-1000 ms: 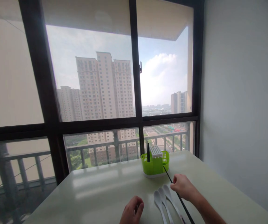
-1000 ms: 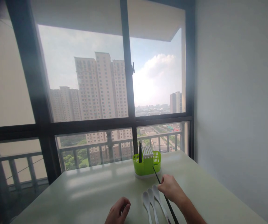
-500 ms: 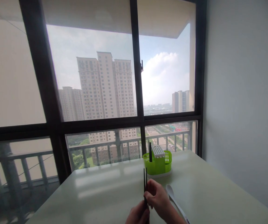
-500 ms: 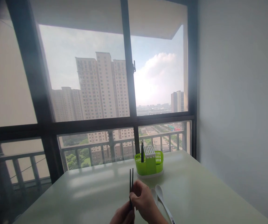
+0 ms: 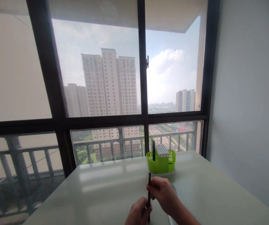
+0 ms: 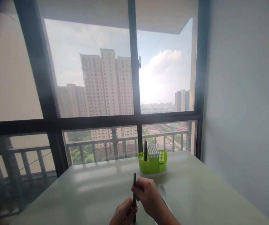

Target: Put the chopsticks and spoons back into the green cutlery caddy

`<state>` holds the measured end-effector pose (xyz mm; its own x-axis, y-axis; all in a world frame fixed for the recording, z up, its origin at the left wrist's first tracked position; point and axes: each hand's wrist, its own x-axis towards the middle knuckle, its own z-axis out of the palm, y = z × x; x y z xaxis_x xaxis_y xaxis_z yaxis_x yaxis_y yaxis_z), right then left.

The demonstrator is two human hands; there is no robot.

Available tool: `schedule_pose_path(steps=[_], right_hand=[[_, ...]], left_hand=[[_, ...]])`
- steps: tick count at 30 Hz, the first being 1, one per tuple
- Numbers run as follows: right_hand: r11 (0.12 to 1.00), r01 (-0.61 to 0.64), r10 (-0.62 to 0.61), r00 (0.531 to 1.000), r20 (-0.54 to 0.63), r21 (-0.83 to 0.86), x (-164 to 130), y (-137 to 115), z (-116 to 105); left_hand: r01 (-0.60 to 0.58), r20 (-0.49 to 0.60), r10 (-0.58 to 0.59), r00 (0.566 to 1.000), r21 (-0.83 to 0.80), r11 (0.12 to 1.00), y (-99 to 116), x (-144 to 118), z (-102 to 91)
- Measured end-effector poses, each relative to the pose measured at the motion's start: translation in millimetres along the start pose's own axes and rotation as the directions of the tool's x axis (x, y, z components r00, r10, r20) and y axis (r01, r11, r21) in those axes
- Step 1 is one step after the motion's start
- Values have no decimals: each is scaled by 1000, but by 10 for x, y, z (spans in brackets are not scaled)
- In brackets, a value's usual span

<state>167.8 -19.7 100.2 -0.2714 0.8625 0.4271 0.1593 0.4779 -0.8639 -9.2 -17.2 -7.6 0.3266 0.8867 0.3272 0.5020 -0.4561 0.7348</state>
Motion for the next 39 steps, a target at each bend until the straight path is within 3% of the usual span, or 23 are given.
schedule_pose_path(steps=[4,9,12,16,18,22,28,33,39], right_hand=[[997,-57,57,998,-4,59,73,-43,-25],[998,-61,61,998,-20,21,403,-193,-167],[999,-43,41,997,-58,-29,845,-362,-507],[976,-25,-42,954,-298,-218,1576,-540,-1072],[966,-49,-45,935,-351,-255,1865,-513,-1214],[944,-133,25,941,-336,-303,2163,-206,-1098],[856,-254,140,952,-271,-450,2312,283,-766],[756,-298,169,949,-266,-582,2398,413,-773],[671,-296,159,953,-258,-680,2412,402,-861]], left_hand=[[-36,-13,36,999,-13,999,1,15,5],[41,-31,-42,999,-32,999,-59,43,71],[88,-86,-91,992,-33,996,-76,27,90],[94,-110,-92,990,8,996,-45,6,82],[76,-87,-75,993,15,997,-22,7,79],[78,-65,-75,995,31,996,-16,21,98],[88,-61,-85,995,48,995,-29,19,131],[121,-20,-120,993,54,991,93,-4,77],[150,-6,-150,989,79,986,158,-16,60]])
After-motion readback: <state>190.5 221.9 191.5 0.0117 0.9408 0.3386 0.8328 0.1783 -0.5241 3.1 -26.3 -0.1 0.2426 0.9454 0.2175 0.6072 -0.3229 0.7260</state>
